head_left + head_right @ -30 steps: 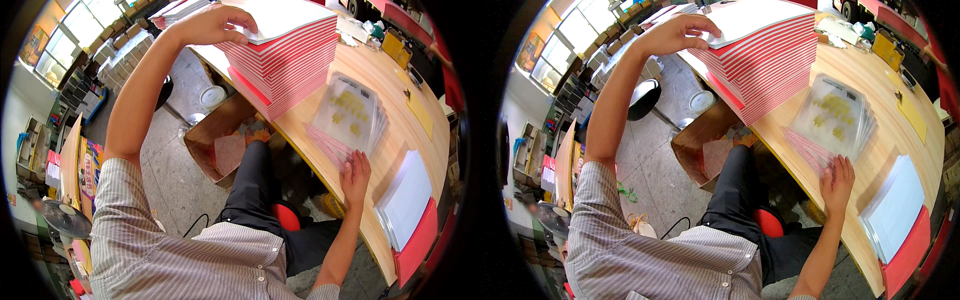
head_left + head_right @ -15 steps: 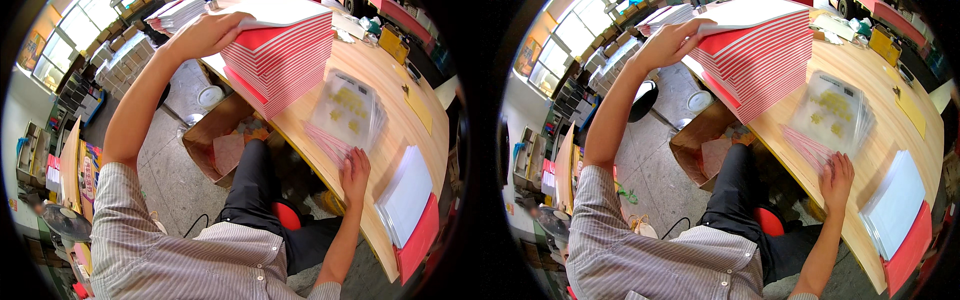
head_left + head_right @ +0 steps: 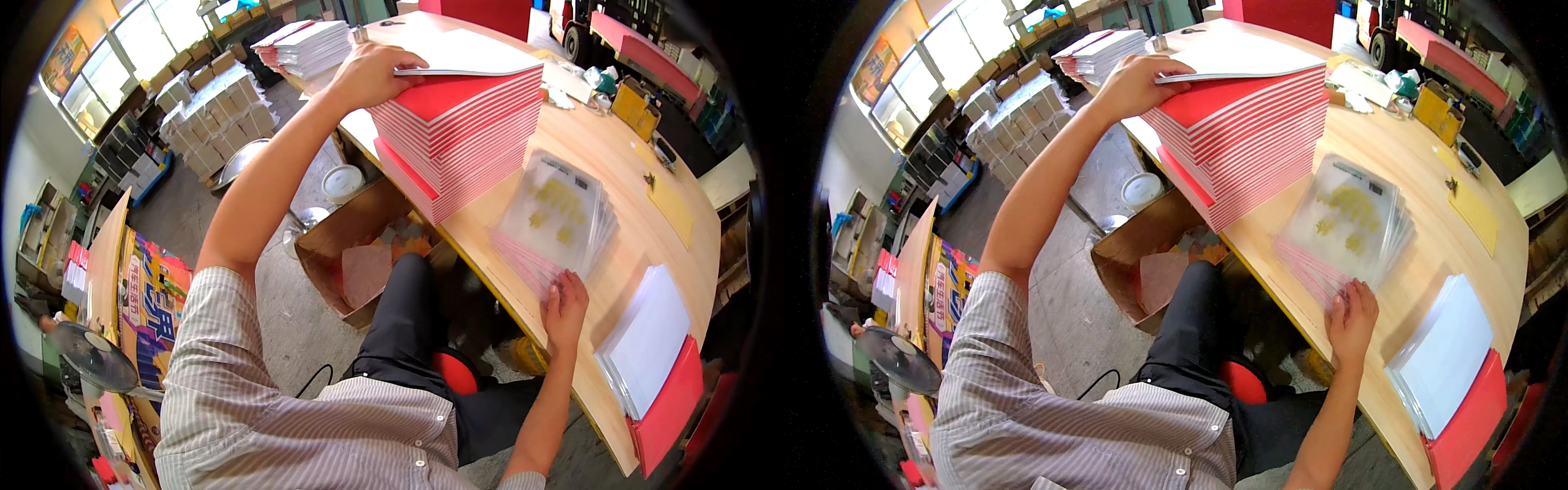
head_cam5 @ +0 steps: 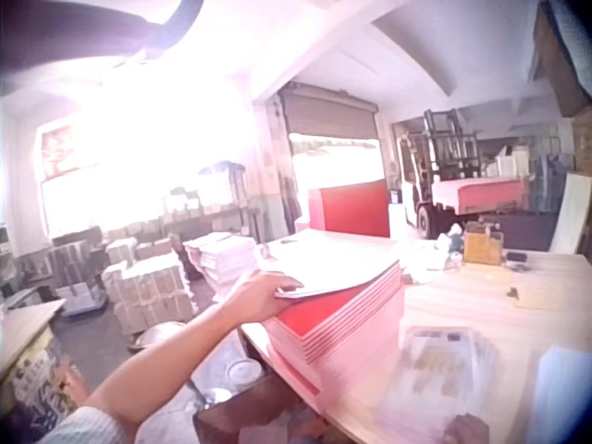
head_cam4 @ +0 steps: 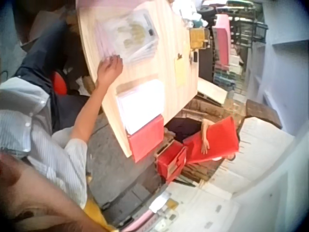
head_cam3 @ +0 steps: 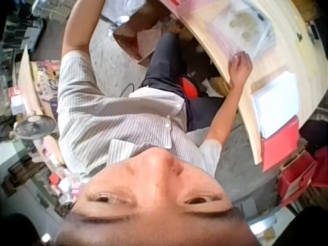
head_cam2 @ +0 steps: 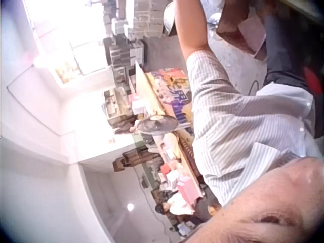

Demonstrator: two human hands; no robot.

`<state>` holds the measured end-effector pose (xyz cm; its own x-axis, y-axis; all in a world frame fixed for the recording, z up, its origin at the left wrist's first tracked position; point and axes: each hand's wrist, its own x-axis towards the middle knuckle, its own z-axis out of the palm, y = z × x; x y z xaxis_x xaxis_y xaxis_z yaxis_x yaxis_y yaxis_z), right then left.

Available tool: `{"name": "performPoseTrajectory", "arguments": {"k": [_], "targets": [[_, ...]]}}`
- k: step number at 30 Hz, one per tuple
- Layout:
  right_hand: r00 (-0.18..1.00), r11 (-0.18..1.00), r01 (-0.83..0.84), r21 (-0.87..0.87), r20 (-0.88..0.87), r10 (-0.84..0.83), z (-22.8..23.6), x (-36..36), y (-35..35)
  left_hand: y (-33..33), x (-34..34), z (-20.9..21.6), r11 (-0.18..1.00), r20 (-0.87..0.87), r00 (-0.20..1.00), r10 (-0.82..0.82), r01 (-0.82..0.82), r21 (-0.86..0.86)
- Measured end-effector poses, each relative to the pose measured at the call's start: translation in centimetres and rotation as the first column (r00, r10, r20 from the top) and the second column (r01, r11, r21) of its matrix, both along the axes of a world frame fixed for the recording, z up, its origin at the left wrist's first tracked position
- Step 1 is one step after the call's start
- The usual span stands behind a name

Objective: The person sits at a wooden table and repeatedly inserts white paper sheets into red envelopes. They pick up a red envelope, open it, insert a white sheet, and place the finished item on a stack. The process is repeated multiple times throughout the clip.

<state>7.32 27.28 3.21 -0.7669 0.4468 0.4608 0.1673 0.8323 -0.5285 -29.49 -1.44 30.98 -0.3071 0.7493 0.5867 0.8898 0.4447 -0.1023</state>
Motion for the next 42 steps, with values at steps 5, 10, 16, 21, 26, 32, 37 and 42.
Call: {"name": "performPoseTrajectory", "arguments": {"k": [5,10,16,21,26,32,37,42], "targets": [[0.996,0.998,0.056,0.002,-0.072,-0.056,-1.3,0.3,1.0,0.8,-0.8,-0.1,0.988,-0.048,0.999,0.023,-0.015,0.156],[0.961,0.998,0.055,-0.02,-0.269,-0.058,-0.3,0.2,1.0,-0.8,-3.1,4.2,0.836,-0.338,0.928,0.153,0.061,0.545],[0.798,0.937,-0.078,-0.339,-0.585,-0.146,7.9,4.8,-1.3,1.1,8.6,7.8,0.543,-0.058,0.976,-0.212,0.167,0.823],[0.58,0.776,-0.474,-0.417,-0.81,-0.081,12.7,8.0,-0.9,4.7,15.5,0.5,0.659,0.298,0.92,-0.254,-0.061,0.75],[0.848,0.532,-0.321,-0.784,-0.488,-0.207,9.4,13.2,-2.8,7.4,19.8,-11.8,0.703,0.602,0.444,-0.664,0.097,0.705],[0.877,0.623,-0.177,-0.762,-0.409,-0.252,7.4,14.1,-2.7,10.7,18.8,-17.5,0.749,0.715,0.224,-0.662,0.157,0.644],[0.916,0.638,-0.105,-0.763,-0.325,-0.238,5.8,12.8,-0.5,13.8,16.5,-20.1,0.803,0.794,0.122,-0.596,0.068,0.592],[0.927,0.581,-0.136,-0.802,-0.311,-0.211,3.3,12.8,-0.2,14.0,15.7,-22.9,0.765,0.769,-0.008,-0.639,0.096,0.637]]}}
